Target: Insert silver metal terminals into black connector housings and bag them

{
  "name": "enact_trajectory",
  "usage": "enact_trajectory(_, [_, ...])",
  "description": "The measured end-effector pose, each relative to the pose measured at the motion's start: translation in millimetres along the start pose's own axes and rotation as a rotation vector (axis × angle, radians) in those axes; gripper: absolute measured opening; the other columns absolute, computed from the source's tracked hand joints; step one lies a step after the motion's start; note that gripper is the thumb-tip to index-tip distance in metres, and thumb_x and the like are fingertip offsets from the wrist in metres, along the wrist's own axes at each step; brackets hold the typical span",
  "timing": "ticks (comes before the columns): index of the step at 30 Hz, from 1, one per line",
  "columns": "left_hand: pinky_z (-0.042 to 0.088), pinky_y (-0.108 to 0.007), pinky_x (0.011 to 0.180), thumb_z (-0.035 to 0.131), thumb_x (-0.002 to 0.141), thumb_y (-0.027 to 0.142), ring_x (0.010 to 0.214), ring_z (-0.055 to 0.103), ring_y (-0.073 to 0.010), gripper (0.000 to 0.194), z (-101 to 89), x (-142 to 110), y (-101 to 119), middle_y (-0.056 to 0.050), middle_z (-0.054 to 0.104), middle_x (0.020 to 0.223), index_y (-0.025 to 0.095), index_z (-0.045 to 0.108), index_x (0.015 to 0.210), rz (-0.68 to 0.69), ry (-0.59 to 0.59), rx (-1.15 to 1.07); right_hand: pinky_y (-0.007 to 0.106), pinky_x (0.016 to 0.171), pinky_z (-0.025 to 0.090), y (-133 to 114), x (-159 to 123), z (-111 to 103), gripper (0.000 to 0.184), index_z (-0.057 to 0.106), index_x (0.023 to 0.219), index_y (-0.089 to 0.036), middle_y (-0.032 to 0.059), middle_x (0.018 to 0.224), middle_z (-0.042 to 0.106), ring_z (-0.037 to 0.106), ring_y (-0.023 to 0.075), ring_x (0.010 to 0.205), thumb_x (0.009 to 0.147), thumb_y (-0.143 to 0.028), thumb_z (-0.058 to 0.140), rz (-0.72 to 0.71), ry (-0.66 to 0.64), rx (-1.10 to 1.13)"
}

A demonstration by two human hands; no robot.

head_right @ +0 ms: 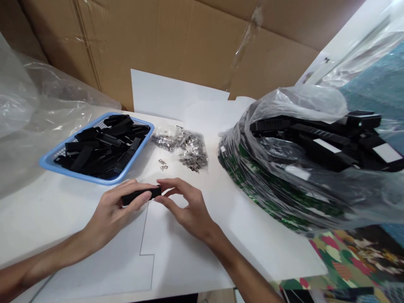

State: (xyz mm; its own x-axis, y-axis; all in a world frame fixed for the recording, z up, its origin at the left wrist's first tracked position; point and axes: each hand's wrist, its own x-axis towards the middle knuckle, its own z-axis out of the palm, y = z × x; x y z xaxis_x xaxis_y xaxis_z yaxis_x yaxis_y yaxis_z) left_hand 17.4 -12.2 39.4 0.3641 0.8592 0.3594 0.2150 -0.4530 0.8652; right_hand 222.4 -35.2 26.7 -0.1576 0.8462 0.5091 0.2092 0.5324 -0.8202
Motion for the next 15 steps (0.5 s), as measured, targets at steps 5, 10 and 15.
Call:
enact_trajectory(5, [0.039,-0.023,0.055,0.063,0.098,0.044,0.056,0.049,-0.0100,0.031,3.0,4,2,0.002,0.061,0.066,0.019,0.080,0.099,-0.299,-0.013,-0.227,0.033,0.086,0.063,1,-5,11,0.038,0.062,0.136,-0.027,0.0050,0.108,0.072,0.071,0.0165,0.093,0.101,-0.011,0.062,-0.138,0.032,-0.266])
enact_trajectory(10, [0.036,-0.024,0.055,0.066,0.095,0.050,0.059,0.046,-0.0106,0.037,4.6,6,-6,0.001,0.059,0.067,0.016,0.079,0.094,-0.385,-0.041,-0.305,0.036,0.091,0.061,3,-9,12,0.043,0.053,0.143,-0.024,0.0094,0.110,0.070,0.070,0.0200,0.104,0.104,-0.006,0.048,-0.174,-0.034,-0.391])
enact_trajectory(15, [0.036,-0.025,0.056,0.067,0.092,0.053,0.061,0.046,-0.0111,0.038,3.3,6,-10,-0.001,0.062,0.070,0.017,0.080,0.092,-0.500,-0.091,-0.346,0.031,0.082,0.060,6,-6,-3,0.032,0.061,0.131,-0.023,0.0035,0.092,0.070,0.071,0.0170,0.088,0.105,-0.008,0.050,-0.117,-0.126,-0.275])
